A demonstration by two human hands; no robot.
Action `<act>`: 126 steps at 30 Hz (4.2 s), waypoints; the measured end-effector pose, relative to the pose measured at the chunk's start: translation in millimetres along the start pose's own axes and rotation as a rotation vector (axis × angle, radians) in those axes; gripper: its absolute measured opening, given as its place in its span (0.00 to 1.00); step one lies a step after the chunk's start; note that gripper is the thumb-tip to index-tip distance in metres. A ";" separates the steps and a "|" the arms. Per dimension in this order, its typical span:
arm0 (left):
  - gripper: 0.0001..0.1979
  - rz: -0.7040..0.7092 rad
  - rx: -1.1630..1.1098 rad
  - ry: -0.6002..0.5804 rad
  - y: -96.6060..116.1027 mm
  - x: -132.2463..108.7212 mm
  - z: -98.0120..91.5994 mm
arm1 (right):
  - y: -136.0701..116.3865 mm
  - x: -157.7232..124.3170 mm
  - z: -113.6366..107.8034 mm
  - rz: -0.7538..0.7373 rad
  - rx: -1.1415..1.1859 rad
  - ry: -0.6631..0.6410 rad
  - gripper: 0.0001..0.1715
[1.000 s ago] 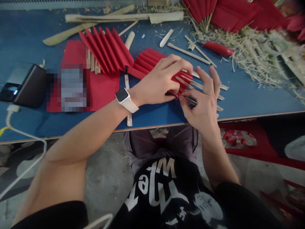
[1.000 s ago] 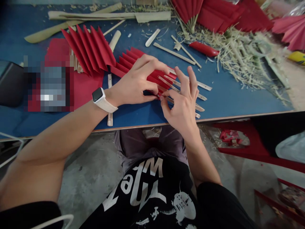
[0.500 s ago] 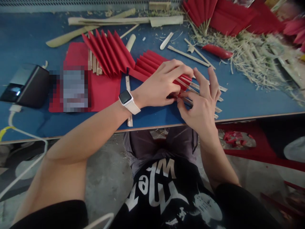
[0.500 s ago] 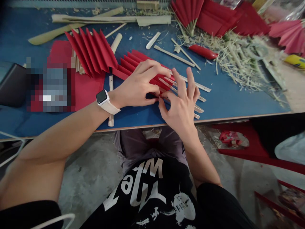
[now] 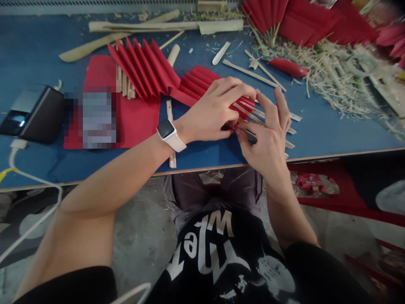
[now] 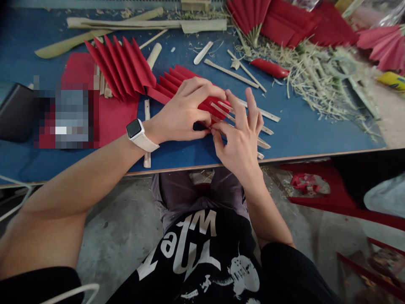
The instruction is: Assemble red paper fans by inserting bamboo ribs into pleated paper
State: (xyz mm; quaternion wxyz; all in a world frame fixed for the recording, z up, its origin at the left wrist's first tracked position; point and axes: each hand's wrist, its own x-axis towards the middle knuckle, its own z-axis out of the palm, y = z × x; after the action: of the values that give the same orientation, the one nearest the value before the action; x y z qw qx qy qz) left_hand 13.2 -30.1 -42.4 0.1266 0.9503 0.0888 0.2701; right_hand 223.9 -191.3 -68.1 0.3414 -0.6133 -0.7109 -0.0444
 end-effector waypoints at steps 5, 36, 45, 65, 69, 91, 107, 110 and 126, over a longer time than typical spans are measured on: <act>0.09 -0.023 -0.012 -0.019 2.6 0.7 -0.4 | -5.9 4.0 -7.1 0.073 0.089 -0.071 0.14; 0.04 -0.110 -0.003 0.021 4.4 -3.3 11.1 | -9.6 1.6 -2.7 0.065 0.107 -0.031 0.15; 0.06 -0.102 0.015 0.028 12.5 -4.5 5.1 | -8.2 2.7 -5.1 0.069 0.091 -0.066 0.16; 0.08 -0.155 -0.012 0.069 18.9 -5.1 3.1 | -10.6 2.5 -3.6 0.075 0.123 -0.034 0.17; 0.09 -0.137 0.015 0.100 18.5 -4.6 3.4 | -11.9 1.4 -2.7 0.061 0.088 -0.017 0.17; 0.11 -0.219 0.061 0.054 32.9 -0.3 -1.3 | -10.6 1.0 3.0 0.042 0.126 0.046 0.17; 0.09 -0.227 -0.019 0.001 19.8 -3.7 -6.1 | -11.3 -0.5 3.2 0.050 0.133 0.036 0.17; 0.08 -0.223 -0.039 -0.006 18.7 -3.5 -5.2 | -12.8 -0.4 2.5 0.055 0.121 0.036 0.17; 0.11 -0.086 -0.042 -0.064 -0.7 -4.9 -25.2 | -8.0 -1.8 5.2 0.042 0.123 0.053 0.13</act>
State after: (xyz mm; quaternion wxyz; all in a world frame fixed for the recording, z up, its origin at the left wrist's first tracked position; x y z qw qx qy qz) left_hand -4.5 -25.8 -24.3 0.1609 0.9510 0.1197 0.2355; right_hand 214.5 -192.2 -70.2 0.3979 -0.6046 -0.6900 -0.0096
